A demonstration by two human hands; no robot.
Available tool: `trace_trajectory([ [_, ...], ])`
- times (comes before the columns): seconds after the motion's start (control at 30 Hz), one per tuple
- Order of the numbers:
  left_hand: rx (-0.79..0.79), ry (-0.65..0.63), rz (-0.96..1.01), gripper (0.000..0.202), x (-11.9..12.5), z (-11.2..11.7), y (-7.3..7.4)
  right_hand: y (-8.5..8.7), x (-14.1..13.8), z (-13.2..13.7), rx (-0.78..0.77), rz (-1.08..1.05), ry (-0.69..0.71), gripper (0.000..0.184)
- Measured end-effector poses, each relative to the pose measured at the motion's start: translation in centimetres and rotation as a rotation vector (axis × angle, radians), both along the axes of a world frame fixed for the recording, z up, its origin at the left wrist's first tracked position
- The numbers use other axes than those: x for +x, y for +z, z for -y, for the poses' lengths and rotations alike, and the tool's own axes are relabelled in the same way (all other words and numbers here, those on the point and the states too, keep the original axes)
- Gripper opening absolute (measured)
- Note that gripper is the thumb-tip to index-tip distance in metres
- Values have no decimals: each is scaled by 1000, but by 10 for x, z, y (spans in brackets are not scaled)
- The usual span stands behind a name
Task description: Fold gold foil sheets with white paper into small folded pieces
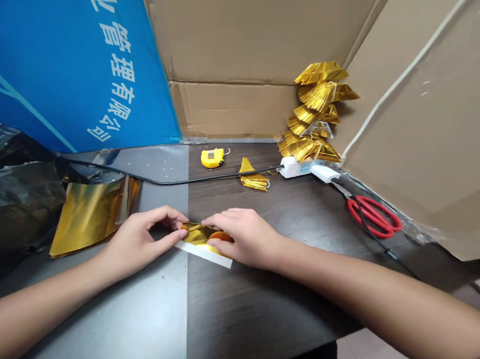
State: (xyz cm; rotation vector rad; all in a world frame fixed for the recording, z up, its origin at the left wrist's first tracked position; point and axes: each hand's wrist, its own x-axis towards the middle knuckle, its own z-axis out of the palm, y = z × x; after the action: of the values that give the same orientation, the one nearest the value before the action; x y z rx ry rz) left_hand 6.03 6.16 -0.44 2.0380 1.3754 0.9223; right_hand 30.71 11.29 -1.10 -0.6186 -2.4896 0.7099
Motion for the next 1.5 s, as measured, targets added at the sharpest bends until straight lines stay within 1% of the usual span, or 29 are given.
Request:
trace_trajectory([
  [0.07,32,-20,-76,9,-1,1,1,0,0,-1,95,-1,43,27],
  [0.17,68,-43,-152,8,0,2,1,-1,0,-3,204,29,121,20],
  [0.27,119,-72,-190,9,0,3,1,-1,-1,-4,276,83,230,23],
  [0.33,157,-103,-194,9,0,4,0,-1,-1,-4,286,102,259,25],
  [0.43,197,-156,-204,7,-1,6,0,0,-1,-4,276,96,262,25],
  [0.57,214,-228,-240,10,-4,6,2,0,-1,-4,260,79,258,26],
  [0.67,222,-277,-267,14,-7,5,5,-1,-1,-4,295,73,249,25],
  [0.8,282,-288,-316,14,-8,6,6,-1,0,-3,341,52,242,23],
  [0.97,359,-279,-327,13,-9,7,6,-2,1,-4,315,46,300,25],
  [1.1,342,-284,-331,12,-10,7,7,-4,2,-4,323,52,292,25],
  [1.27,292,-303,-333,14,-13,5,7,-3,2,-1,254,123,216,24],
  [1.4,252,-340,-323,15,-16,2,7,-3,2,-1,286,161,241,30],
  [1.5,215,-400,-338,18,-20,-1,10,-2,1,0,305,223,274,41],
])
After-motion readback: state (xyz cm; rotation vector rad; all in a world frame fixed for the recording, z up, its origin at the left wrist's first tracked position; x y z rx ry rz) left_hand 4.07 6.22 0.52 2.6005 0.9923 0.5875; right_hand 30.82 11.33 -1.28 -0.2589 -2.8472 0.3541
